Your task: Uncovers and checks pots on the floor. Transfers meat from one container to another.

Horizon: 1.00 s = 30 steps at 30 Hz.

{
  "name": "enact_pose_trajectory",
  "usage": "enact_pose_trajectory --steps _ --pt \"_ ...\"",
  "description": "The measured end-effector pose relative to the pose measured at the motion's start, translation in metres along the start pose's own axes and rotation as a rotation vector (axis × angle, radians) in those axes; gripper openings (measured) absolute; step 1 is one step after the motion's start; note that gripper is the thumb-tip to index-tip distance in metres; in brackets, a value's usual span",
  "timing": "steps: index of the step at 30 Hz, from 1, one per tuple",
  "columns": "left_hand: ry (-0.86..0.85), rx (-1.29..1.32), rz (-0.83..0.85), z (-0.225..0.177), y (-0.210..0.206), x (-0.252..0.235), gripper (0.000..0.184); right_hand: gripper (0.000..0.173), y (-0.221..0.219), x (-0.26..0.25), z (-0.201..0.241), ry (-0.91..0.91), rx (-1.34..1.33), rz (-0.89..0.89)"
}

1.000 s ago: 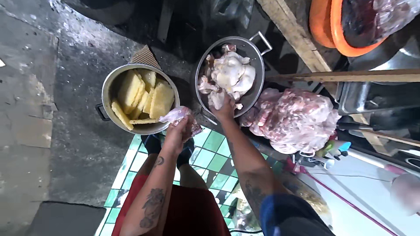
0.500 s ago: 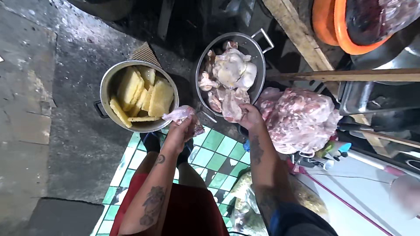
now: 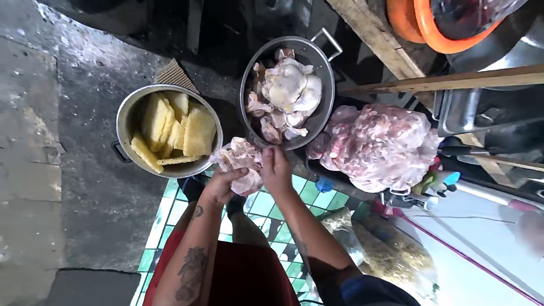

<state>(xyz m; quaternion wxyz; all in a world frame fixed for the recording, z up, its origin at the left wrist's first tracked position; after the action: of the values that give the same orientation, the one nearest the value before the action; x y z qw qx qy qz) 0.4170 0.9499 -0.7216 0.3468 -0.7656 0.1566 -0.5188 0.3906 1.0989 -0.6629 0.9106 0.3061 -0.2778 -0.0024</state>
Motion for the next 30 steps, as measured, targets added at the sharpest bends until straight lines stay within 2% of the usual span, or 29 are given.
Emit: enact_pose_trajectory --steps 1,3,6,8,10,12,14,15,16,18,19,21,23,27,30 --pt "0.007 0.012 -0.013 0.001 0.000 0.001 0.031 0.039 0.015 -0.009 -0.014 -0.016 0.042 -0.054" --pt "-0.010 0.017 -0.024 0.001 0.003 0.002 0.028 0.039 0.045 -0.039 -0.062 -0.179 0.130 -0.148" --pt "-0.067 0.013 -0.079 -0.003 0.009 -0.001 0.030 0.046 0.061 -0.085 -0.142 -0.587 0.329 0.024" --pt "-0.105 0.034 -0.139 -0.006 0.016 -0.002 0.030 0.044 0.051 -0.107 -0.164 -0.665 0.421 0.164" --pt "-0.133 0.057 -0.189 -0.005 0.024 -0.003 0.028 0.043 0.041 -0.114 -0.149 -0.632 0.507 0.213" --pt "-0.147 0.075 -0.207 -0.004 0.028 -0.005 0.027 0.058 0.024 -0.117 -0.127 -0.597 0.510 0.244" --pt "-0.150 0.090 -0.213 -0.004 0.029 -0.004 0.026 0.072 -0.004 -0.113 -0.118 -0.635 0.493 0.346" --pt "-0.149 0.094 -0.215 -0.005 0.029 -0.004 0.026 0.074 -0.017 -0.112 -0.115 -0.675 0.466 0.391" --pt "-0.149 0.100 -0.216 -0.006 0.028 -0.004 0.026 0.070 -0.027 -0.111 -0.114 -0.715 0.443 0.406" --pt "-0.154 0.107 -0.213 -0.008 0.027 -0.003 0.026 0.063 -0.039 -0.113 -0.124 -0.809 0.401 0.359" --pt "-0.153 0.106 -0.212 -0.010 0.027 -0.002 0.026 0.066 -0.043 -0.115 -0.132 -0.864 0.383 0.323" --pt "-0.152 0.102 -0.221 -0.012 0.030 0.001 0.024 0.084 -0.045 -0.116 -0.146 -0.931 0.357 0.266" --pt "-0.155 0.101 -0.225 -0.015 0.032 0.003 0.024 0.090 -0.042 -0.112 -0.153 -0.941 0.345 0.248" --pt "-0.164 0.119 -0.237 -0.021 0.034 0.007 0.024 0.073 -0.031 -0.105 -0.146 -0.792 0.420 0.300" --pt "-0.163 0.133 -0.240 -0.023 0.036 0.010 0.022 0.062 -0.022 -0.106 -0.151 -0.633 0.383 0.271"
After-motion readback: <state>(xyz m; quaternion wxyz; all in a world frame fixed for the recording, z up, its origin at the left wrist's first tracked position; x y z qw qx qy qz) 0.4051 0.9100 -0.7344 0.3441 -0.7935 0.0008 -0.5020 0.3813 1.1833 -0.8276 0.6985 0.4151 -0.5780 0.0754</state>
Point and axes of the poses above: each hand's wrist, its own x-axis away from the middle knuckle, its own y-axis out of the back of the hand, z = x × y, the point moved 10 cm from there along -x, towards the middle knuckle, and after that the axes turned 11 degrees about z, right-handed, at the moved point
